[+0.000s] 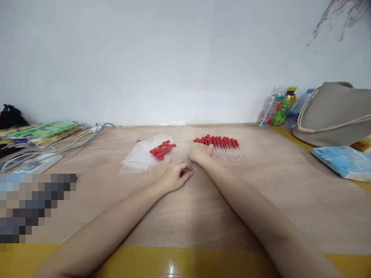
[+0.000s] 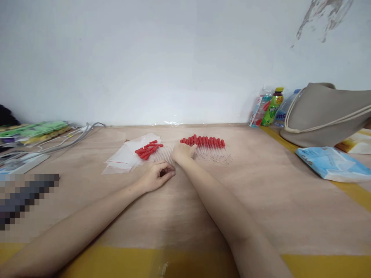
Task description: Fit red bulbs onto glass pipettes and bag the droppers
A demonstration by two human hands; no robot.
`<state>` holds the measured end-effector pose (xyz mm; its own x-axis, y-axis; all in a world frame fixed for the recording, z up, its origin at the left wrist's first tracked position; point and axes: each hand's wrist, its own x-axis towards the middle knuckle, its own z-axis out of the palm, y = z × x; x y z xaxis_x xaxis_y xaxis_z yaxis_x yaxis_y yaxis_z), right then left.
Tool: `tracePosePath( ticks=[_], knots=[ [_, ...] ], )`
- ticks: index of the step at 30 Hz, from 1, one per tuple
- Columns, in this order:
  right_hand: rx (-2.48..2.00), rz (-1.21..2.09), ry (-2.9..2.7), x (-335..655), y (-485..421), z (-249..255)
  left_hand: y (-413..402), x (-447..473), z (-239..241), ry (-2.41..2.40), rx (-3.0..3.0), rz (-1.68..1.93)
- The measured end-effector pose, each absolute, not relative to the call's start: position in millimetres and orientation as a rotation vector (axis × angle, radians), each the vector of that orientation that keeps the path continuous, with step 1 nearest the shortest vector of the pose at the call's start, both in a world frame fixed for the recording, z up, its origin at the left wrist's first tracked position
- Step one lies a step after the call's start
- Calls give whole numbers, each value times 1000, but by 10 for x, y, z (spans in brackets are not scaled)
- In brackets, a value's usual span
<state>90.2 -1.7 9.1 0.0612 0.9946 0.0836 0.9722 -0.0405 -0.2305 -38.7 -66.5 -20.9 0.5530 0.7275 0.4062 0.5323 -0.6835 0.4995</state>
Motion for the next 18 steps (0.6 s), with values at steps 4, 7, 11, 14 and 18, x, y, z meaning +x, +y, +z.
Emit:
tracePosePath(
  ticks=[4,7,11,14,18],
  knots=[
    [-2116,205,-1991,884,12,104,-671,-380,-197,1087,2433,905],
    [-2107,221,-1979,882,9,88,-681,-373,-189,1099,2436,905],
    [-2052,176,-1974,926,-79,91,-686,-382,-197,1121,2458,905],
    [-1960,88,-1989,1029,-217,87,-658,-424,-196,1196,2542,943],
    [-1697,-163,-2027,1303,-429,-54,-539,-544,-156,1519,2665,1029]
  ],
)
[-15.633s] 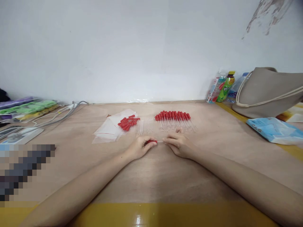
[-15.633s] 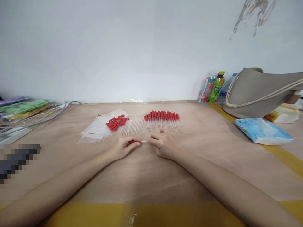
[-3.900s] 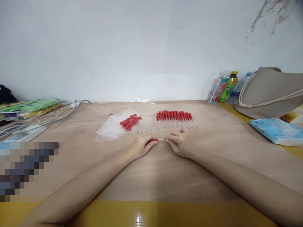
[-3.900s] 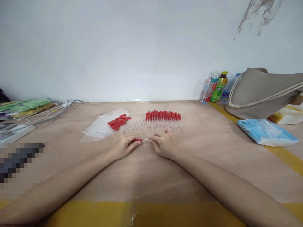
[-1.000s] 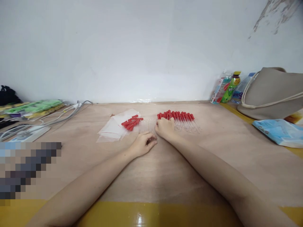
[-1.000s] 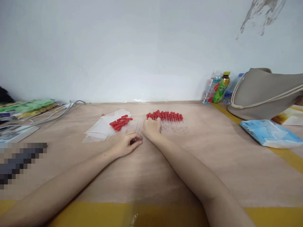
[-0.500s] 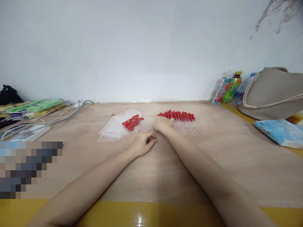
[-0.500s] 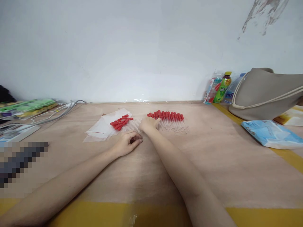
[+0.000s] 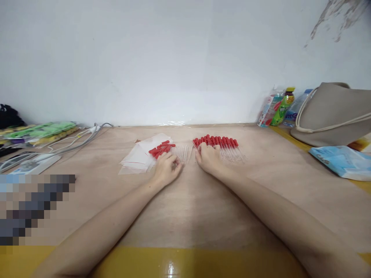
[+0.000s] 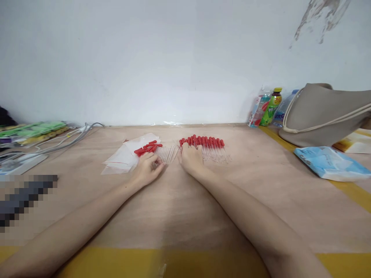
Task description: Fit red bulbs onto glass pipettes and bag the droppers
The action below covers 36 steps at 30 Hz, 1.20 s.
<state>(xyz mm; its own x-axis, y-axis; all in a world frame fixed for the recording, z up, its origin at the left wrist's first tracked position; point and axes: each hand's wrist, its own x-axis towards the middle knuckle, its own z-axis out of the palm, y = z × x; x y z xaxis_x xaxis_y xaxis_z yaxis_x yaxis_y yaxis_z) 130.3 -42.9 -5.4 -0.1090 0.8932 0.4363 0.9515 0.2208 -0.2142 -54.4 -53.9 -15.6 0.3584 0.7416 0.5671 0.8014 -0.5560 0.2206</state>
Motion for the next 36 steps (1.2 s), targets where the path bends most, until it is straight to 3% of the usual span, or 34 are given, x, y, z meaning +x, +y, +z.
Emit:
tracePosePath(
  ticks=[6,20,29,36],
  knots=[
    [-1293,-309,-2096,1826,-726,-347,-216,-759,-84,-1576,-2202,-1021],
    [-1186,-158,-2118,1972,-841,-322,49,-686,0,-1563,-2202,-1036],
    [-1086,-58,-2108,1989,-809,-349,-718,-458,-99,-1342,-2821,-1011],
    [-1170,-106,-2115,1984,-842,-333,-712,-326,-206,-1311,-2952,-1022]
  ],
)
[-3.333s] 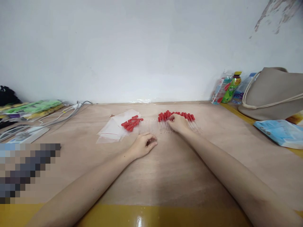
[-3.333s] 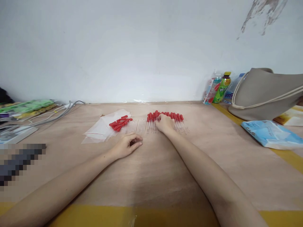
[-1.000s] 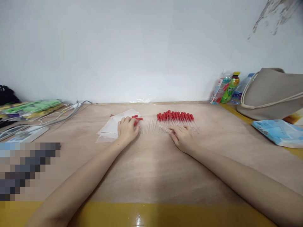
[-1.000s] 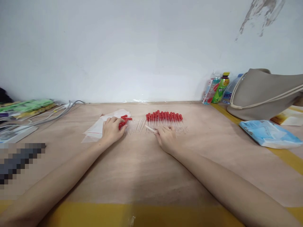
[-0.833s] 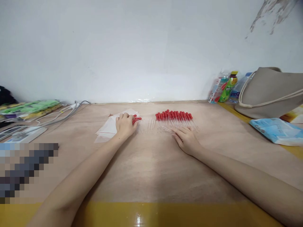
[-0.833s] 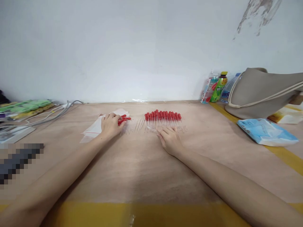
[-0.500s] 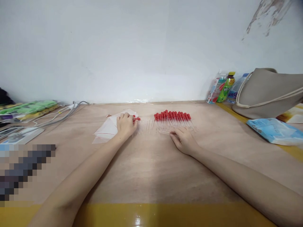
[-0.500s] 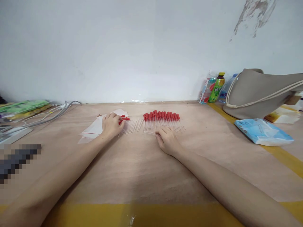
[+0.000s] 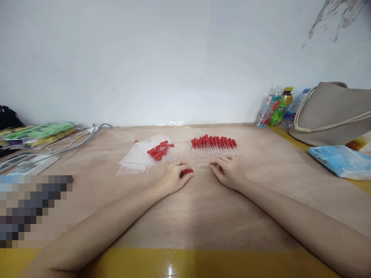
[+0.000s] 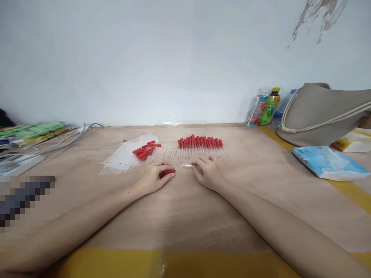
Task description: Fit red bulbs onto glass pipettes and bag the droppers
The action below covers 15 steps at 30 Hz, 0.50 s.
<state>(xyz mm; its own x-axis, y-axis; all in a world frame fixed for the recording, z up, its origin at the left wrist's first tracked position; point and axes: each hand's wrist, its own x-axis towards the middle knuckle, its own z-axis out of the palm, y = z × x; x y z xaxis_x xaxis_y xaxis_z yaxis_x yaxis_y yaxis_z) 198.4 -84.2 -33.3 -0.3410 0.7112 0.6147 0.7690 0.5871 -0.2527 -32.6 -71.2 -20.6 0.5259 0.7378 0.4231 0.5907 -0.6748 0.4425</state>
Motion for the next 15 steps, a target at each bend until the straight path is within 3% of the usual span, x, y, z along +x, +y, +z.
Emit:
tracePosePath(
  ticks=[15],
  knots=[
    [-1026,6,-2186,1851,-943,-312,-739,-315,-215,1112,2330,952]
  ],
)
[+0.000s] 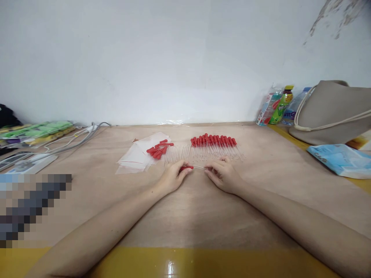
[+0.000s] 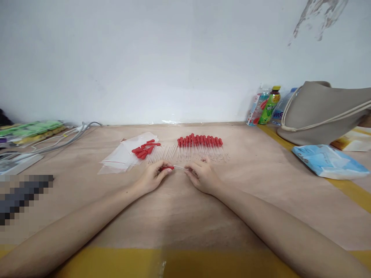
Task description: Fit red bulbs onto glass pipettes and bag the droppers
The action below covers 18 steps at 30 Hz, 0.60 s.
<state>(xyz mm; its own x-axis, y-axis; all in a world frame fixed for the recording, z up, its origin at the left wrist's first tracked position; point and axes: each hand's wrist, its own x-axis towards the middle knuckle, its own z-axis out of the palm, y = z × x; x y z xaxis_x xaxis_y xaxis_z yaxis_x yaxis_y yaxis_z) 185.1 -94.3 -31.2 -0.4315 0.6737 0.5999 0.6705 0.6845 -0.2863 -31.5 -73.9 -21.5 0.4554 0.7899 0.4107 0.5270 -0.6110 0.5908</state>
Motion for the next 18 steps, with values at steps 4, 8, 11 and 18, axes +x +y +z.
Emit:
tracePosePath(
  ticks=[4,8,11,18],
  knots=[
    [-907,3,-2197,1843,-939,-337,-718,-317,-245,1082,2216,965],
    [-824,9,-2203,1847,-916,-352,-712,-327,-241,1084,2209,924],
    [-804,35,-2214,1877,-873,-374,-714,-339,-227,1054,2235,905],
    [-819,27,-2247,1918,-834,-373,-748,-341,-206,915,2312,873]
  ],
)
